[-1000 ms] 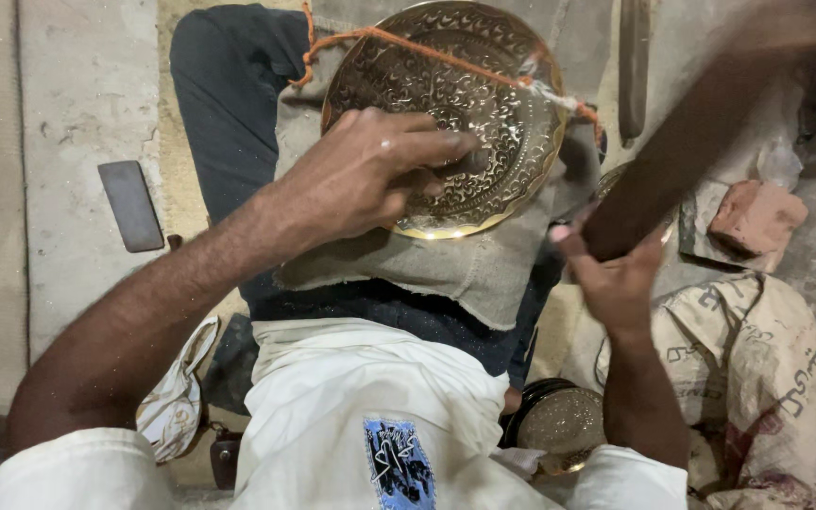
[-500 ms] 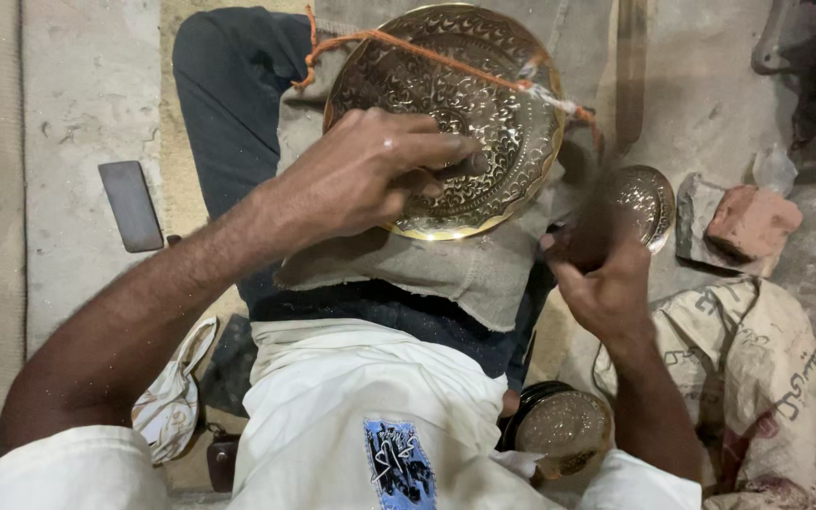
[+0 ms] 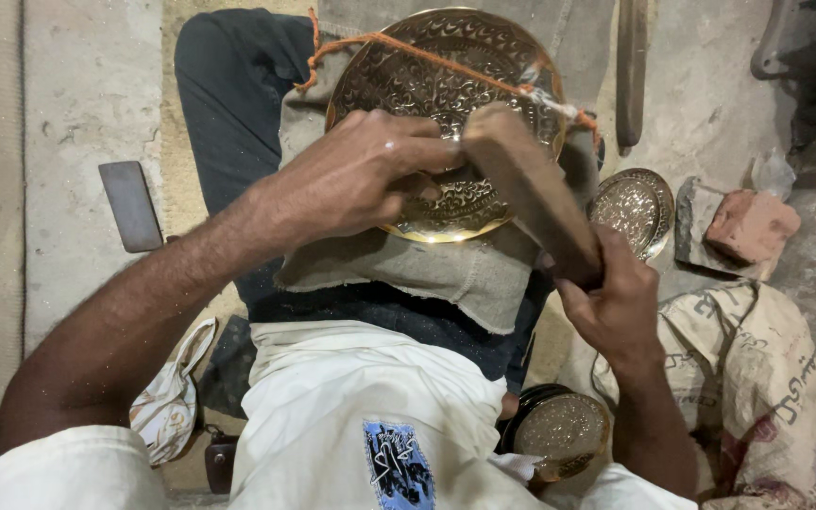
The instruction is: The person sits on the floor with an ornate brass plate on their lap and embosses its decorative pattern, holding a small punch against the metal with one hand and striking it with a wooden mallet held in the other hand, repositioning the punch across the design as they work.
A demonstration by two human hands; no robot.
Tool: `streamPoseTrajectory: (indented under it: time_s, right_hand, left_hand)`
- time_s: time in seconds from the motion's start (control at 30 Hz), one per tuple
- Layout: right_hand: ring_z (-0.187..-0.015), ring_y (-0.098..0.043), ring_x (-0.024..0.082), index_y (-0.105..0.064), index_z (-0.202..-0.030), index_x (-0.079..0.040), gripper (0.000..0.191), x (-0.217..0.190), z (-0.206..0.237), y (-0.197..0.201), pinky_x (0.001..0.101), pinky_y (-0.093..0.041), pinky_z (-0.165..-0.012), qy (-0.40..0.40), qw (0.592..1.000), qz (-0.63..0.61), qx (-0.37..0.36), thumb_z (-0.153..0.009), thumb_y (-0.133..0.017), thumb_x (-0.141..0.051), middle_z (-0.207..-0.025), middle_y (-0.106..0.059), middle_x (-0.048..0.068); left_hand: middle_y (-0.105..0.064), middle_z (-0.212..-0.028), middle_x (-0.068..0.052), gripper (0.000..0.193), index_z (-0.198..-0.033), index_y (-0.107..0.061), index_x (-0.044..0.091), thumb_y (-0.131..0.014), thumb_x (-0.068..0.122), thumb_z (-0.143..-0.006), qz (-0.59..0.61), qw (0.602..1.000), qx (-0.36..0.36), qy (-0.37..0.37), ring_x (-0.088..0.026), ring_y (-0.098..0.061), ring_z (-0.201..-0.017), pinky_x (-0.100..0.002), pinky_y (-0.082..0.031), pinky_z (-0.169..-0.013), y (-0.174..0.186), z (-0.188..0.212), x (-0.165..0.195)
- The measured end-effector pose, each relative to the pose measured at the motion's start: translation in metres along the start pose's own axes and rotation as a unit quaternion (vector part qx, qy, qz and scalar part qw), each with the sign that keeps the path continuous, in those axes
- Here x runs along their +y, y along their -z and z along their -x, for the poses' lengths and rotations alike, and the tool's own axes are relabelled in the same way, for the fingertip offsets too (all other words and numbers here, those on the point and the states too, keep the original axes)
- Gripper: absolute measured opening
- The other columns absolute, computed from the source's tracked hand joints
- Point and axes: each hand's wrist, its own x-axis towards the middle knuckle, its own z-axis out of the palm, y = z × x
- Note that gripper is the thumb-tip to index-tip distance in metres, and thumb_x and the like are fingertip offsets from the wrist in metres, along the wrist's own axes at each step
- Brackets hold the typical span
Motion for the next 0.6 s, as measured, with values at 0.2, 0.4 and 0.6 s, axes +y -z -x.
streamPoseTrajectory:
  time_s: [0.2,0.4,0.6]
  right_hand:
    - [-0.067,-0.073,0.027,-0.055,-0.126,0.001,0.044,0.008,0.009,-0.001,0.0366,-0.063,-0.057,-0.021,0.999,0.031,0.007,-0.089,-0.076,-0.011,-0.089,-0.072,0.02]
    - [-0.071,-0.073,0.023,-0.056,-0.131,-0.001,0.042,0.015,0.017,-0.009,0.0328,-0.063,-0.058,0.007,0.997,0.046,0.055,-0.094,-0.073,-0.013,-0.093,-0.072,0.018]
    - [-0.061,-0.07,0.016,-0.06,-0.133,-0.006,0.038,0.011,-0.009,0.007,0.0266,-0.061,-0.05,-0.023,0.995,-0.078,0.05,-0.098,-0.076,-0.01,-0.088,-0.074,0.014]
  left_hand:
    - [-0.076,-0.102,-0.007,0.037,-0.123,-0.072,0.015,-0.071,0.002,-0.089,0.023,0.999,-0.028,0.034,-0.021,-0.075,-0.082,-0.037,-0.066,-0.069,0.002,0.0,0.001]
    - [-0.075,-0.104,-0.008,0.035,-0.121,-0.072,0.012,-0.07,-0.001,-0.089,0.004,1.0,-0.021,-0.001,-0.02,-0.074,-0.083,-0.038,-0.065,-0.071,0.005,0.003,0.002]
    - [-0.073,-0.116,-0.013,0.039,-0.134,-0.063,0.005,-0.066,-0.002,-0.096,0.109,0.977,0.182,0.035,-0.02,-0.076,-0.094,-0.028,-0.069,-0.073,-0.018,0.014,0.016]
